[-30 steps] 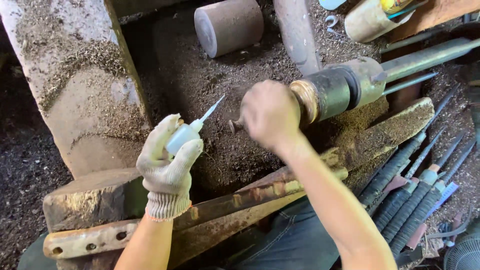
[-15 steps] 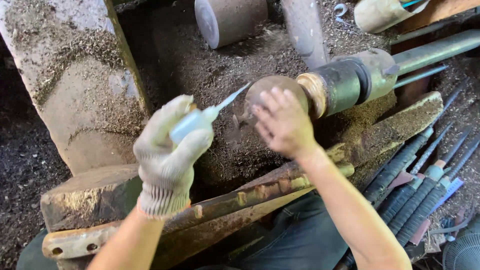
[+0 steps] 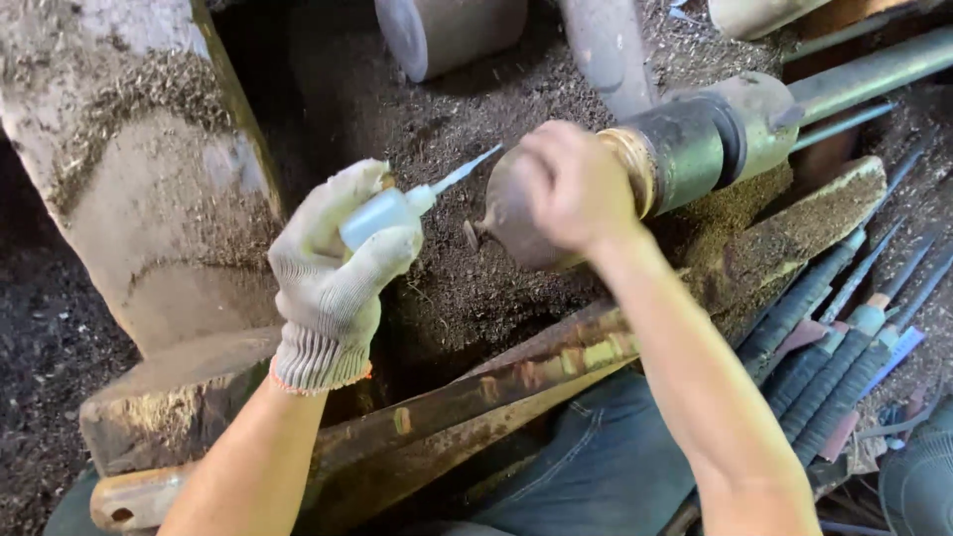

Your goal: Apply dark wood stain or finish to a turned wooden object on a lathe using a bottle and nozzle.

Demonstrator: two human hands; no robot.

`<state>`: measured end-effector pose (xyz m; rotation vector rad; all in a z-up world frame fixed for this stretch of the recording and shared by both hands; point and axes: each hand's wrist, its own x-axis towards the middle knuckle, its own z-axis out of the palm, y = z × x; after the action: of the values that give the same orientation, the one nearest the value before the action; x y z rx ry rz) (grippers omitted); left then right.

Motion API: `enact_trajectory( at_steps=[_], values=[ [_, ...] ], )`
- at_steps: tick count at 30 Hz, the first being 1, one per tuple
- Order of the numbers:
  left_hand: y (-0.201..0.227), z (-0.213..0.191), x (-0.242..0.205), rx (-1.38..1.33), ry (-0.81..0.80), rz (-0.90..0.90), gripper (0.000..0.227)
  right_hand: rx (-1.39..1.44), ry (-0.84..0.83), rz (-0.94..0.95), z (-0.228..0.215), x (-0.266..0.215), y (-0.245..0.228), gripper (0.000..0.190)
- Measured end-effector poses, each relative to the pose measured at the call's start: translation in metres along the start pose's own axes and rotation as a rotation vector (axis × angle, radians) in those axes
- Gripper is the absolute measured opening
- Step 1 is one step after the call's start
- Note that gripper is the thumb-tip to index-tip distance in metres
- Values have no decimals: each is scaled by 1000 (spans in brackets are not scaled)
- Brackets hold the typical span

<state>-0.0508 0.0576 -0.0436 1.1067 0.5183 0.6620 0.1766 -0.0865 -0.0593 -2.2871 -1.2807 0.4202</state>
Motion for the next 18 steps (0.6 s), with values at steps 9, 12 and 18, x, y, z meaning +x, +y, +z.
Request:
enact_trajectory(
  at_steps=[9,12,18],
  values=[
    [1,4,-4,-84,-95,-12,50,382,187,-172,-17,7,9,41],
    [-1,8,1,99,-210,92,48,386,464,-175,-38,19,77,49],
    [3,34,4,557,-358,185,47,-343,472,-163,-14,-41,138,19]
  ],
)
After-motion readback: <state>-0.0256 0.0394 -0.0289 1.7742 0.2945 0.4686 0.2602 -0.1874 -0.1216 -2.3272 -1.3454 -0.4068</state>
